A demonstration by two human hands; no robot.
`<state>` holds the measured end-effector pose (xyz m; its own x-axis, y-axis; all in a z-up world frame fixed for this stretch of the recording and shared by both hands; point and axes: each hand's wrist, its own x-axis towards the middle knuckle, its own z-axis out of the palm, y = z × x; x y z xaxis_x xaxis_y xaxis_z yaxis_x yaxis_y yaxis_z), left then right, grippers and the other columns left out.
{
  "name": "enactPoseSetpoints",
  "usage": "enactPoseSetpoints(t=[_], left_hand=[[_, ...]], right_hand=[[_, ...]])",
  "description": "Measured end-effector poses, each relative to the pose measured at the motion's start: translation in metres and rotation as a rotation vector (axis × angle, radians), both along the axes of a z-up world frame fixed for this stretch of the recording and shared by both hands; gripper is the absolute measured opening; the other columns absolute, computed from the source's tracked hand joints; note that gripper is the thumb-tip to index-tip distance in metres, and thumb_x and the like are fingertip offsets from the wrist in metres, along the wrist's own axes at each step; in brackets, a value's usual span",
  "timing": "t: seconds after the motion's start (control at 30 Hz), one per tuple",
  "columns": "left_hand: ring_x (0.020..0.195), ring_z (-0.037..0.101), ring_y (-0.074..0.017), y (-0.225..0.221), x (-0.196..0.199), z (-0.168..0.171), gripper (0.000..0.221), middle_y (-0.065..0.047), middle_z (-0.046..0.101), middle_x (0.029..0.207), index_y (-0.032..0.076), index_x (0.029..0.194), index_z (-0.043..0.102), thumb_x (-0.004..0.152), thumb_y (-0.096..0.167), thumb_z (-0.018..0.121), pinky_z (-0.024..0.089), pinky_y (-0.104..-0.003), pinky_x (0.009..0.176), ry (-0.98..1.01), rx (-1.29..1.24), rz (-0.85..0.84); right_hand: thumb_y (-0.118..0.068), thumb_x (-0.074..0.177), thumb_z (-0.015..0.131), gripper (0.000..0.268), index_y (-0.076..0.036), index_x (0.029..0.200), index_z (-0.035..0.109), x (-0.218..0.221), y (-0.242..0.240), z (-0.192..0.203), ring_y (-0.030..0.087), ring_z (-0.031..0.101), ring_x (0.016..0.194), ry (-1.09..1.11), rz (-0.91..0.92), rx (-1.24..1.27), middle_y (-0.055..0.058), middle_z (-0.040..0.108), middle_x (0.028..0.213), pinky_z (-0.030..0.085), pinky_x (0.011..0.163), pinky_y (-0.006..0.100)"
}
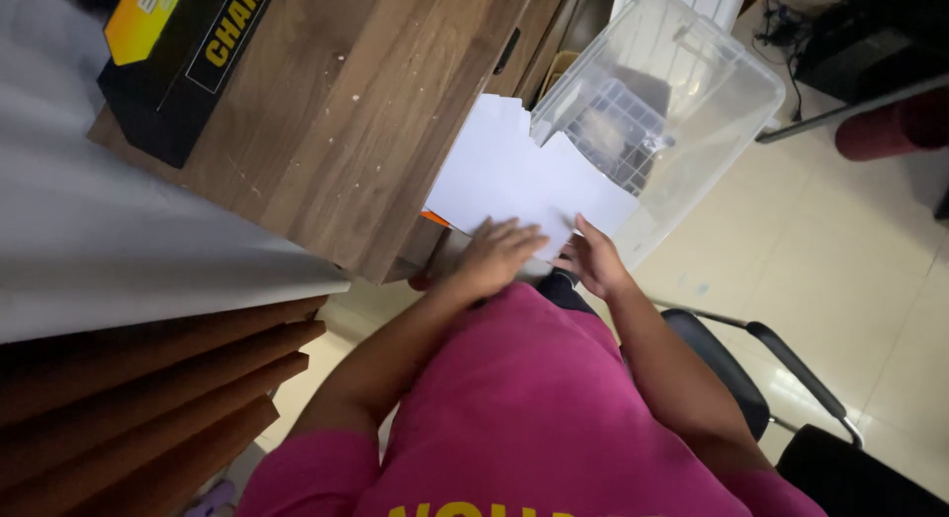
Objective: Organize and sort a stack of papers into a plastic storage container.
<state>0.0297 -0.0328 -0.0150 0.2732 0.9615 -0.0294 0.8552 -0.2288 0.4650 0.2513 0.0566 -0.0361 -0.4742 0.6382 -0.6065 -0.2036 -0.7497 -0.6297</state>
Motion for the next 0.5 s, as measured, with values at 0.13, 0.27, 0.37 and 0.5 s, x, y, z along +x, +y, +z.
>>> enactPoseSetpoints(t=[0.13, 0.27, 0.37, 0.5], left_hand=[[0.145, 0.042, -0.0317, -0.02, 0.003, 0.015, 0.051, 0.0, 0.05, 0.158, 0.028, 0.149, 0.059, 0.098, 0.02, 0.055, 0.026, -0.066, 0.118, -0.056, 0.104, -0.09], [0.14, 0.046, -0.0335, -0.032, -0.01, 0.028, 0.039, -0.008, 0.059, 0.144, 0.015, 0.122, 0.07, 0.093, 0.041, 0.068, 0.037, -0.059, 0.112, -0.181, 0.152, -0.081], [0.128, 0.058, -0.0281, -0.042, -0.013, -0.003, 0.043, -0.013, 0.066, 0.132, 0.007, 0.114, 0.072, 0.098, 0.047, 0.068, 0.051, -0.046, 0.108, -0.361, -0.048, 0.177], [0.105, 0.076, -0.0218, -0.035, -0.005, -0.032, 0.045, -0.015, 0.08, 0.111, 0.005, 0.114, 0.075, 0.1, 0.048, 0.072, 0.062, -0.039, 0.095, -0.795, -0.222, 0.63]], right_hand=[[-0.017, 0.106, 0.062, 0.036, 0.008, 0.133, 0.059, -0.024, -0.007, -0.009, 0.03, 0.071, 0.098, 0.063, -0.066, 0.041, 0.02, 0.071, 0.118, 0.057, 0.08, 0.042], [-0.002, 0.097, 0.06, 0.036, 0.006, 0.132, 0.056, -0.003, -0.011, -0.002, 0.032, 0.07, 0.107, -0.047, -0.217, 0.082, 0.018, 0.069, 0.121, 0.059, 0.092, 0.047], [0.0, 0.097, 0.057, 0.039, 0.003, 0.136, 0.052, 0.033, -0.014, 0.011, 0.031, 0.068, 0.113, -0.021, -0.265, 0.08, 0.016, 0.066, 0.127, 0.058, 0.098, 0.047], [0.0, 0.1, 0.056, 0.046, 0.003, 0.144, 0.046, 0.065, -0.023, 0.013, 0.031, 0.065, 0.122, 0.036, -0.314, 0.132, 0.017, 0.061, 0.137, 0.055, 0.105, 0.047]])
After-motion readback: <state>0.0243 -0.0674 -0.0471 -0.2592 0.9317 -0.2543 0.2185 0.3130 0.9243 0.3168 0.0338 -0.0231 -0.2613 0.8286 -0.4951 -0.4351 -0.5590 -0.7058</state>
